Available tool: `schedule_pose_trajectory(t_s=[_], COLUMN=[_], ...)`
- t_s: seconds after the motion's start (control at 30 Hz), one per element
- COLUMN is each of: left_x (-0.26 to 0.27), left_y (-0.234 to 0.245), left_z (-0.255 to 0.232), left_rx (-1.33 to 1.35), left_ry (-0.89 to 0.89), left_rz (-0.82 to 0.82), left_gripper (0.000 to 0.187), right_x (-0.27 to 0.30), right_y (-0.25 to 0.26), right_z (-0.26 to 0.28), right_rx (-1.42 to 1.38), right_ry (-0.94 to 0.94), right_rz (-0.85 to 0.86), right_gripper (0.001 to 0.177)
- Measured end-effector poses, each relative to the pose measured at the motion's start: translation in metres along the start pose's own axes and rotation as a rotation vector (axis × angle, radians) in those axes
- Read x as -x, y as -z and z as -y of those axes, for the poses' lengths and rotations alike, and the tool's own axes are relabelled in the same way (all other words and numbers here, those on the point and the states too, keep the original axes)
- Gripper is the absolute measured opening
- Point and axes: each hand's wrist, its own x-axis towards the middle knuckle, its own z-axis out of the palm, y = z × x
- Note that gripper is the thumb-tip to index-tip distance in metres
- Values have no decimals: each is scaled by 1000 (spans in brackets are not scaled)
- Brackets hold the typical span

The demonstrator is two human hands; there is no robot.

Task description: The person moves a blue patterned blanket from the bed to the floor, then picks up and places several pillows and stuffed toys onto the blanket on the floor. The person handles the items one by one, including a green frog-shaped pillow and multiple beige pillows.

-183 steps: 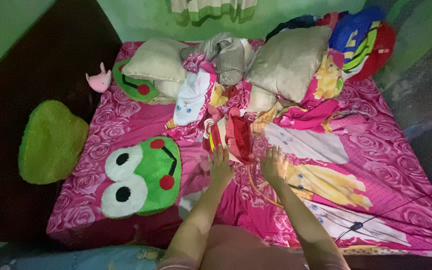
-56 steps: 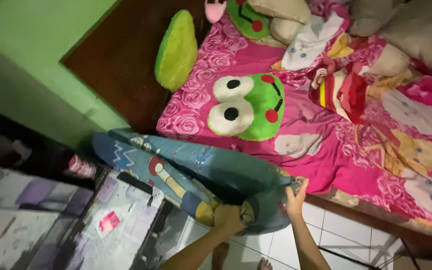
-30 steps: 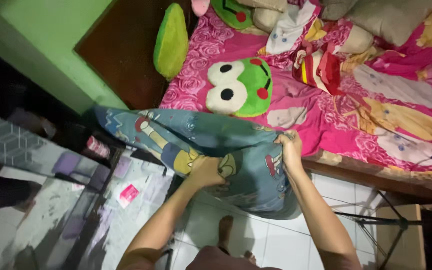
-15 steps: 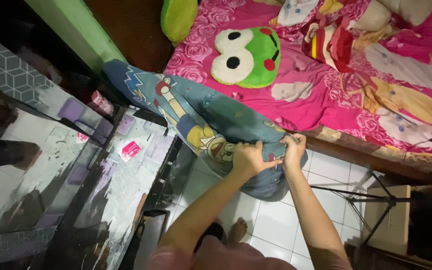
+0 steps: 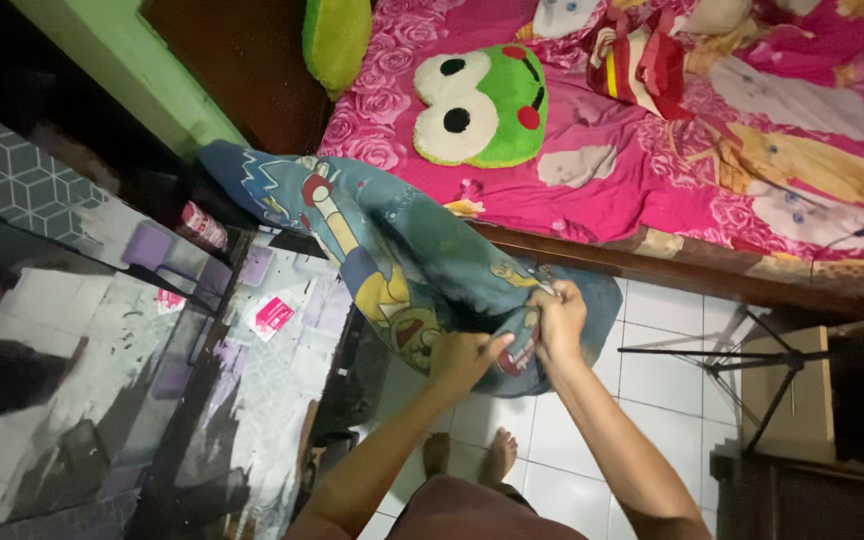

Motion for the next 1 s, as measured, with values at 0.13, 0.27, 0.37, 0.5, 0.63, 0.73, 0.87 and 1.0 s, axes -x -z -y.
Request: schedule_pose_trajectory(t_s=[0.13, 0.27, 0.37, 0.5, 0.63, 0.73, 0.87, 1.0], left_x=[-4, -17, -16, 0, 21, 32, 41, 45], left_y=[39, 97, 118, 114, 97, 82, 80, 108], left_z=[17, 33, 34, 32, 40, 44, 45, 51], left_rx=[116, -326, 162, 144, 156, 59, -6, 50], left_ry=[-19, -695, -76, -163, -86, -104, -235, -54], left_rz=[-52, -340, -86, -118, -51, -28, -50, 277], left_gripper=[60, 34, 58, 58, 55, 56, 61, 65], right_x=[6, 8, 22, 47, 70, 85, 103, 127], right_y=[-41, -85, -99, -91, -71, -56, -46, -52], right_z=[30, 52, 51, 34, 16, 8, -3, -20], right_rx=[-107, -151, -197, -231, -261, -285, -335, -295], right_ry=[3, 63, 70, 75, 61, 3, -10, 2], right_rz=[152, 239, 236, 170, 118, 67, 21, -52], right_gripper=[17, 22, 24, 25, 23, 24, 24, 29])
